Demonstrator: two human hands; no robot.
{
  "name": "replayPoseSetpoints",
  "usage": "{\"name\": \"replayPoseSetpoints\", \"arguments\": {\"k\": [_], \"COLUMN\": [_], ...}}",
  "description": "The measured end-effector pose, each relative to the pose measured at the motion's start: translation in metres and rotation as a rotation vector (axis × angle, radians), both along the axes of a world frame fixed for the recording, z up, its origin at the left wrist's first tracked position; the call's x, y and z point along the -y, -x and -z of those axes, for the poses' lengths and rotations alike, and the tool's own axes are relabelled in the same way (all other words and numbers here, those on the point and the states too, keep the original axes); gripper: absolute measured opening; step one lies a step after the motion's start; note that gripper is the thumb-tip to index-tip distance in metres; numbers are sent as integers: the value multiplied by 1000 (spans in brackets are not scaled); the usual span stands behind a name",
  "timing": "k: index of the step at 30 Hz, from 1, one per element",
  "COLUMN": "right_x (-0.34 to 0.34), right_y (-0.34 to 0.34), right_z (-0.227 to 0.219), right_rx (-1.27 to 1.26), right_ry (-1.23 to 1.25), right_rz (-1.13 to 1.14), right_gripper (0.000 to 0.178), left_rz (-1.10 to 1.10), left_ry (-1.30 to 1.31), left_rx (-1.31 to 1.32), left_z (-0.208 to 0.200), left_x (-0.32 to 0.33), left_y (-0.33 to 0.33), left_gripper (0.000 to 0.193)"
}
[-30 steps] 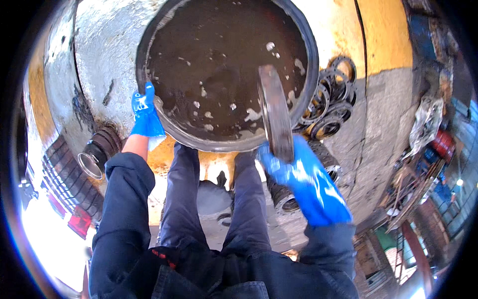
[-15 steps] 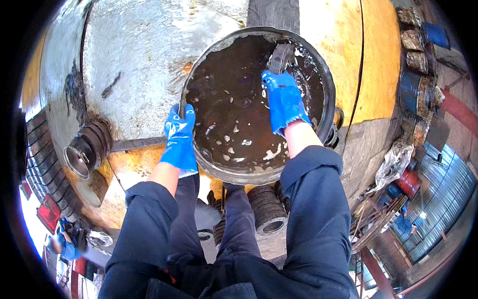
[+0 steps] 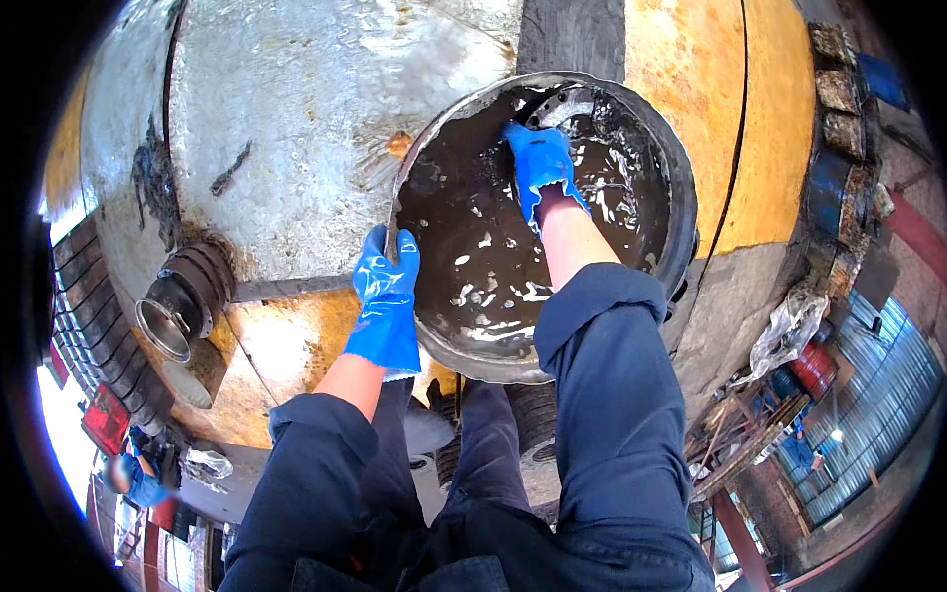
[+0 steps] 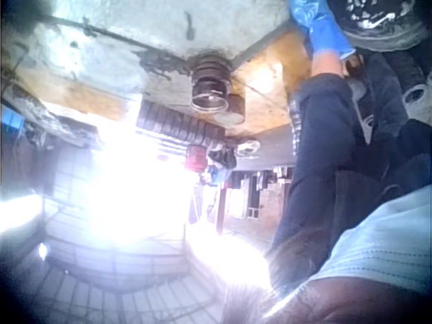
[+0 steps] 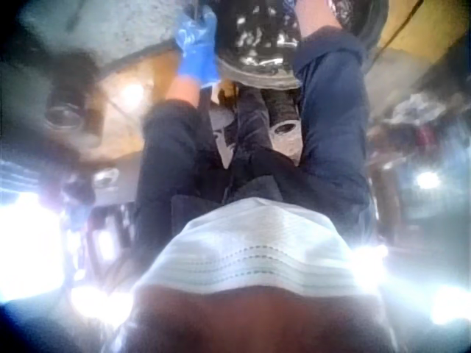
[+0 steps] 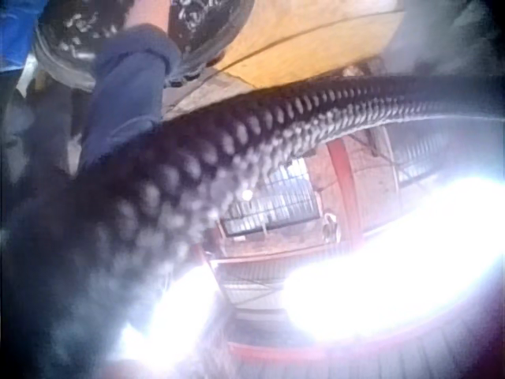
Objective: The person repeatedly dips circular metal parts into a bucket of dark liquid and scrubs them with gloved hands. They then place the treated parts onto a stack on the floor. The process is repeated for multiple parts throughout the clip.
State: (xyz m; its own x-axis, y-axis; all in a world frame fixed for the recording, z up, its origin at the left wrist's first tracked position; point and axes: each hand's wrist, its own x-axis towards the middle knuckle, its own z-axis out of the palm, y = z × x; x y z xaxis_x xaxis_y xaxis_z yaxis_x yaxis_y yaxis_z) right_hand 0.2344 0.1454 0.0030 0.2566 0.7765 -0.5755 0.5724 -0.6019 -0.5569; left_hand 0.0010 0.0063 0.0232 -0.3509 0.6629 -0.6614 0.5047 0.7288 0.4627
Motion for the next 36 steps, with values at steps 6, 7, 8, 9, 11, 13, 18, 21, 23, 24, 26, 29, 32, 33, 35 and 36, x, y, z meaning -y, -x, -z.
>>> {"name": "replayPoseSetpoints", "arguments": {"k": [6,7,8,9,11,13,18,21,23,24,26,29,32,33,35,36], "right_x": [-4,3,2,1,-7,-6,-4,-8,-5,-4,-1,0,3,9,18,26], "right_y": [21,31,37,29,-35,-17,18,46,27,32,34,38,54,55,41,25], "right_z": [-1,-19,-8,6,70,67,68,18,44,46,45,13,-61,-70,-79,-84], "right_rx": [-81,-297,-347,-371,121,60,-210,-185,-58,-12,-9,-224,-285,-273,-356,-393], "right_ry": [38,21,109,187,289,181,160,38,-61,-88,-89,91,108,51,-177,-212], "right_rz": [245,296,322,359,181,241,235,68,-53,-127,-159,6,96,103,337,374], "right_gripper": [56,52,58,63,63,59,52,40,34,34,37,55,75,79,58,57], "left_rz": [9,1,-9,-7,21,12,-6,-4,15,19,24,-6,23,33,41,24], "left_ry": [-26,-14,-2,6,-31,-35,-60,-48,-73,-99,-102,-3,-80,-99,-193,-122], "left_rx": [-12,-20,-32,-15,20,-2,-24,-21,-15,-48,-44,27,-100,-131,-172,-147], "left_z": [1,2,2,2,1,3,6,5,4,4,4,-4,9,9,34,37], "left_x": [-1,1,3,2,-3,-1,5,2,1,2,2,-1,7,7,18,18], "left_y": [7,11,16,10,-12,-4,9,5,-7,-4,-3,-1,0,2,2,1], "left_gripper": [60,61,61,61,61,60,56,55,54,54,53,55,45,41,56,60]}}
